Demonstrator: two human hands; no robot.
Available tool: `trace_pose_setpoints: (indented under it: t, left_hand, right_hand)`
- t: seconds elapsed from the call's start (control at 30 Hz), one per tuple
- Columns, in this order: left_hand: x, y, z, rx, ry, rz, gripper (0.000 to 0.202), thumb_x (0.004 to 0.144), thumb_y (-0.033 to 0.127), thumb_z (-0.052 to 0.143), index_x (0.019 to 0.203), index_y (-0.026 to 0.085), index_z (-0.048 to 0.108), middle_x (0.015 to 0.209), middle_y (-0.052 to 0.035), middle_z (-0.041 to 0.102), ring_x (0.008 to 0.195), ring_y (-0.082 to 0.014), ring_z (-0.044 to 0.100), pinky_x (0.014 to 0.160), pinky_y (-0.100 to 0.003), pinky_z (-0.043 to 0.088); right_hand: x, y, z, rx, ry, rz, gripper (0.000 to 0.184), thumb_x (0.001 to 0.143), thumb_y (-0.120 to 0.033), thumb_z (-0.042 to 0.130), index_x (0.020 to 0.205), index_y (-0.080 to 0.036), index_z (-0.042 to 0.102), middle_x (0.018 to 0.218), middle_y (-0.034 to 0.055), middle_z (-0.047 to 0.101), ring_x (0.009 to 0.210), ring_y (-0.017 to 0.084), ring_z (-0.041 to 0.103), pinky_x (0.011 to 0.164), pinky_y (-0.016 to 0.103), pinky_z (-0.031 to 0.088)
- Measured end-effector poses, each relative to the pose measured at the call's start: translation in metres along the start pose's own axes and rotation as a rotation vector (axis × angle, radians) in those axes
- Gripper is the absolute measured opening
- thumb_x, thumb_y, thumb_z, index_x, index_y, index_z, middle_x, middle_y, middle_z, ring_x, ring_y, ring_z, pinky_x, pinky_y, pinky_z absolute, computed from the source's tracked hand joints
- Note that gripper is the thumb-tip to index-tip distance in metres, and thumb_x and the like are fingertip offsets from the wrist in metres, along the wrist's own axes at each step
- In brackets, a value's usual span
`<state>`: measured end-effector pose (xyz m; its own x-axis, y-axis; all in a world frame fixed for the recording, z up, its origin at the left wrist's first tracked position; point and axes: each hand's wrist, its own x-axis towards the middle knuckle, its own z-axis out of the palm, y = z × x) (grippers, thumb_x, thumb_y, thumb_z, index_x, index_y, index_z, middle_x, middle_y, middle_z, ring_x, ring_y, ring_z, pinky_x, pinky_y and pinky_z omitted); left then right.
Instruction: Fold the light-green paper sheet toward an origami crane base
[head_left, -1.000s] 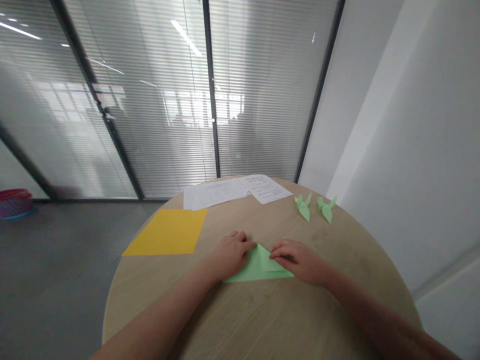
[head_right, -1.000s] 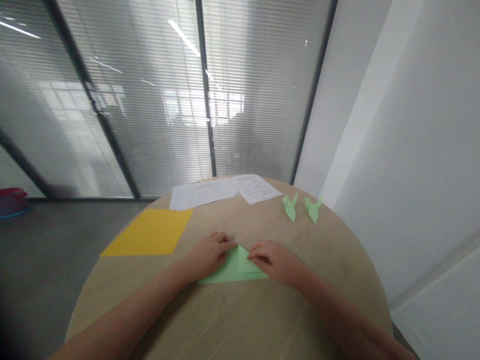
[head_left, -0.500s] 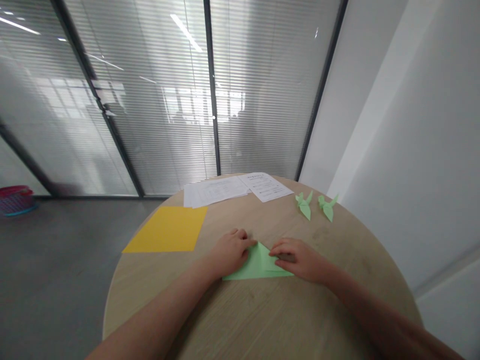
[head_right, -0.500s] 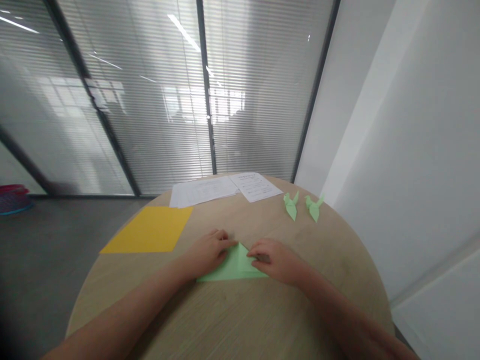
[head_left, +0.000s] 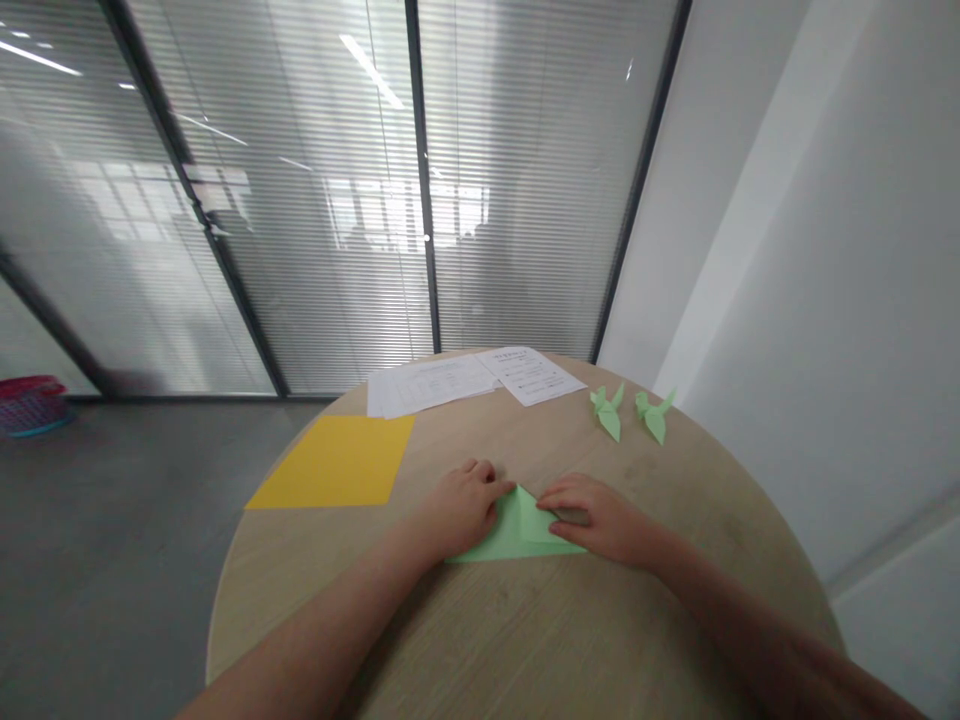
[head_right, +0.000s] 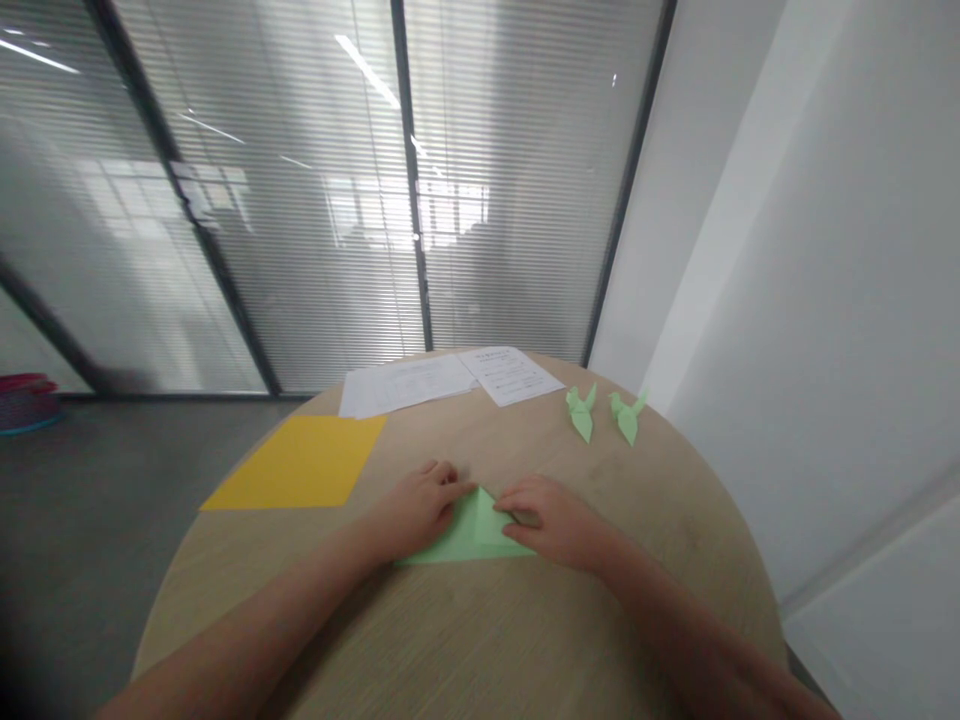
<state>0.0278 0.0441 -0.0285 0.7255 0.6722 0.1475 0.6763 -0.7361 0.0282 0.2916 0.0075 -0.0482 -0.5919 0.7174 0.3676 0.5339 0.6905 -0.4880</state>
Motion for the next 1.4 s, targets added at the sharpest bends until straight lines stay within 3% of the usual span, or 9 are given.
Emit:
trace_pose_setpoints:
  t: [0.47, 0.77, 1.4]
  left_hand:
    - [0.0018, -0.0045, 0.0010, -0.023, -0.014, 0.004, 0.043, 0.095, 0.014, 0.053, 0.131, 0.028, 0.072, 0.111, -0.0106, 0.069, 0.103, -0.0276, 0.064, 0.093, -0.041, 0.052]
    - [0.0019, -0.0058, -0.0034, -0.067, -0.008, 0.011, 0.040, 0.093, 0.012, 0.053, 0.127, 0.022, 0.073, 0.111, -0.0114, 0.070, 0.104, -0.0268, 0.064, 0.095, -0.040, 0.051]
    - [0.0026, -0.0069, 0.0039, -0.042, 0.007, 0.021, 0.045, 0.094, 0.012, 0.052, 0.132, 0.026, 0.071, 0.117, -0.0116, 0.068, 0.108, -0.0269, 0.063, 0.098, -0.042, 0.050]
  right_hand:
    - [0.0004, -0.0048, -0.0021, -0.010, -0.008, 0.007, 0.024, 0.093, -0.027, 0.068, 0.114, -0.020, 0.077, 0.115, 0.0106, 0.077, 0.107, 0.026, 0.070, 0.097, 0.043, 0.053]
    - [0.0005, -0.0067, -0.0048, -0.004, -0.017, -0.010, 0.023, 0.094, -0.027, 0.068, 0.114, -0.021, 0.077, 0.117, 0.0110, 0.077, 0.108, 0.026, 0.070, 0.097, 0.042, 0.053]
    - [0.0000, -0.0053, -0.0041, -0.057, -0.079, -0.054, 0.026, 0.093, -0.025, 0.071, 0.118, -0.023, 0.078, 0.124, 0.0102, 0.075, 0.114, 0.027, 0.068, 0.102, 0.046, 0.050]
